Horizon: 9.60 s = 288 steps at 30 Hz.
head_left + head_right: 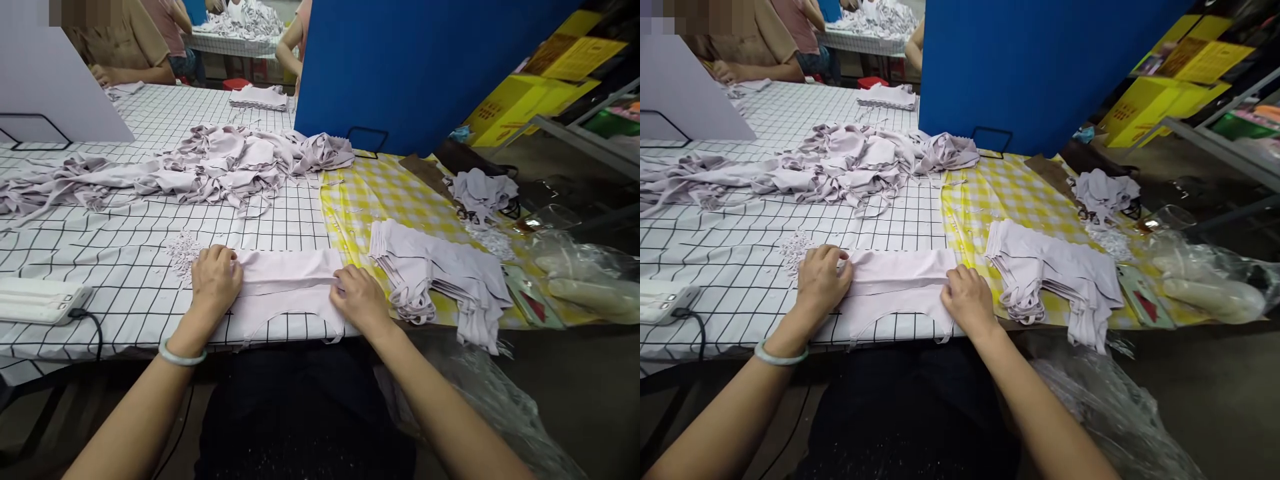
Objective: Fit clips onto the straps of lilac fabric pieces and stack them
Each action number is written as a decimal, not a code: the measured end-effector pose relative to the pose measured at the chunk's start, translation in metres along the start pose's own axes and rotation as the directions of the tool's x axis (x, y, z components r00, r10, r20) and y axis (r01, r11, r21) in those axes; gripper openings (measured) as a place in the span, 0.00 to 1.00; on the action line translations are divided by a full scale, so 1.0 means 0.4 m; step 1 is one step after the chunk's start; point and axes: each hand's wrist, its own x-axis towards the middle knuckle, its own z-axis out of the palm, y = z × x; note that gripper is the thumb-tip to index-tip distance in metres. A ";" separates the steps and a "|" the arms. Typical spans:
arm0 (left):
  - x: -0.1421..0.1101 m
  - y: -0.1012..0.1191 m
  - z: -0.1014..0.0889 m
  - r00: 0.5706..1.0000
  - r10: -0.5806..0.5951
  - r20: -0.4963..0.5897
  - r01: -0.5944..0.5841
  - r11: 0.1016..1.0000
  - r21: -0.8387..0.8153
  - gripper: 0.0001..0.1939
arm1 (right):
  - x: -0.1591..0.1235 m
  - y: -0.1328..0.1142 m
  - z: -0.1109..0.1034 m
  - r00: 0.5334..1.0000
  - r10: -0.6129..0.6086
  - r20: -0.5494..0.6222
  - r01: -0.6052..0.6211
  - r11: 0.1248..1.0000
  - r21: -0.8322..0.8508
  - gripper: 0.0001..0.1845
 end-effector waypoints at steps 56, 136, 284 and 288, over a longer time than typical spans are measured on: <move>-0.166 0.349 0.106 0.784 0.620 -0.011 -0.392 0.481 -0.784 0.13 | -0.351 -0.012 -0.254 0.723 0.278 0.633 -0.684 0.156 0.713 0.19; 0.022 0.250 0.131 0.828 0.561 -0.010 -0.404 0.585 -0.703 0.11 | -0.013 -0.117 -0.032 0.500 0.404 0.766 -0.772 -0.193 0.606 0.14; 0.016 0.034 0.045 0.898 0.373 0.233 -0.038 0.593 -0.805 0.07 | 0.098 -0.326 0.039 0.511 0.361 0.780 -0.736 -0.284 0.614 0.07; 0.017 0.033 0.044 0.896 0.371 0.245 -0.029 0.598 -0.801 0.07 | 0.098 -0.328 0.039 0.513 0.368 0.776 -0.736 -0.277 0.618 0.07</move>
